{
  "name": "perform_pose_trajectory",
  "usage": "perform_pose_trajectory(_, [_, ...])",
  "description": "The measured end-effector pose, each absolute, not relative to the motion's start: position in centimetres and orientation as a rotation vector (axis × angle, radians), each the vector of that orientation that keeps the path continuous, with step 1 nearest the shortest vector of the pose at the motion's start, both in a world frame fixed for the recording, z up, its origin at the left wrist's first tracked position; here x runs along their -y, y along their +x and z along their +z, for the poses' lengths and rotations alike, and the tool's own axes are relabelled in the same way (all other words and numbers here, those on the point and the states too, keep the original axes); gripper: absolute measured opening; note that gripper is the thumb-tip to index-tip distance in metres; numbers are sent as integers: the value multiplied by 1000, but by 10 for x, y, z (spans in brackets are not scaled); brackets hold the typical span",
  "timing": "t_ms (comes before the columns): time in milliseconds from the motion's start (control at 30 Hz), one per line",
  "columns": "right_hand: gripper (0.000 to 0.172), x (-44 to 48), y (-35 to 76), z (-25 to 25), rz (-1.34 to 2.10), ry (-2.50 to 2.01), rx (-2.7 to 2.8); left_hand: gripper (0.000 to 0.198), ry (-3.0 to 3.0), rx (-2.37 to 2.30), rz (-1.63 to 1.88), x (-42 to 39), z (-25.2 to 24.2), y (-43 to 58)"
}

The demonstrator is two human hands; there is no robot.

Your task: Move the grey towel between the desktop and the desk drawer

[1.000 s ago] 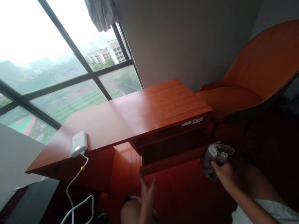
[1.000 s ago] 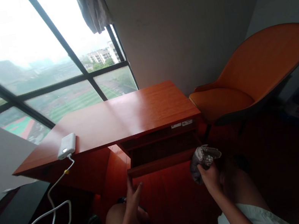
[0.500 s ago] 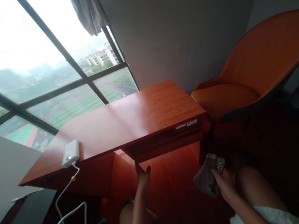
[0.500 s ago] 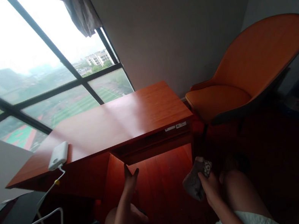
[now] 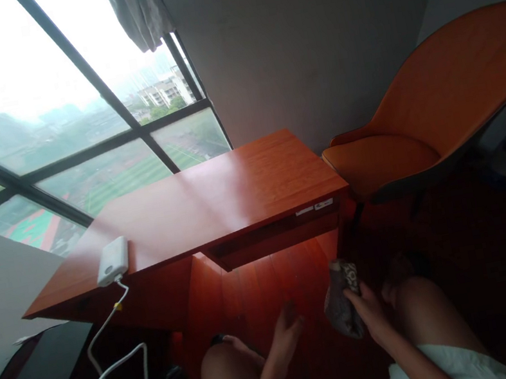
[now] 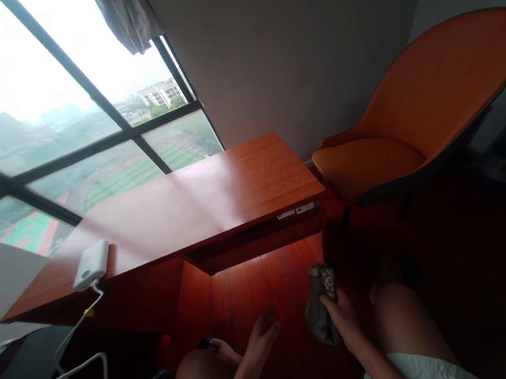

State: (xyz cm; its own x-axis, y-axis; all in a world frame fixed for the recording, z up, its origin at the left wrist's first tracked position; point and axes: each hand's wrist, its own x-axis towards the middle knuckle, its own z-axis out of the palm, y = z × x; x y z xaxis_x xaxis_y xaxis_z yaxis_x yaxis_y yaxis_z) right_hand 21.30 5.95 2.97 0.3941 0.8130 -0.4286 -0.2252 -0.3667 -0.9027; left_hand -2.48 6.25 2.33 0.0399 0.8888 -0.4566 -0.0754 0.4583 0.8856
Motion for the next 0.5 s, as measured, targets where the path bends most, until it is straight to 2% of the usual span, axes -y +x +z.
perform_pose_trajectory(133, [47, -50, 189, 39, 1338, -1481, 677, 76, 645, -1255, 855, -48, 42, 14])
perform_pose_trajectory(200, [48, -44, 175, 40, 1421, -1424, 726, 77, 543, -1181, 838, -45, 51, 29])
perform_pose_trajectory(333, [50, -34, 157, 37, 1506, -1339, 779, 69, 424, -1059, 866, -40, 58, 40])
perform_pose_trajectory(500, [42, -32, 159, 44, 1250, -1467, 989, 54, 229, -1011, 996, -36, 49, 33])
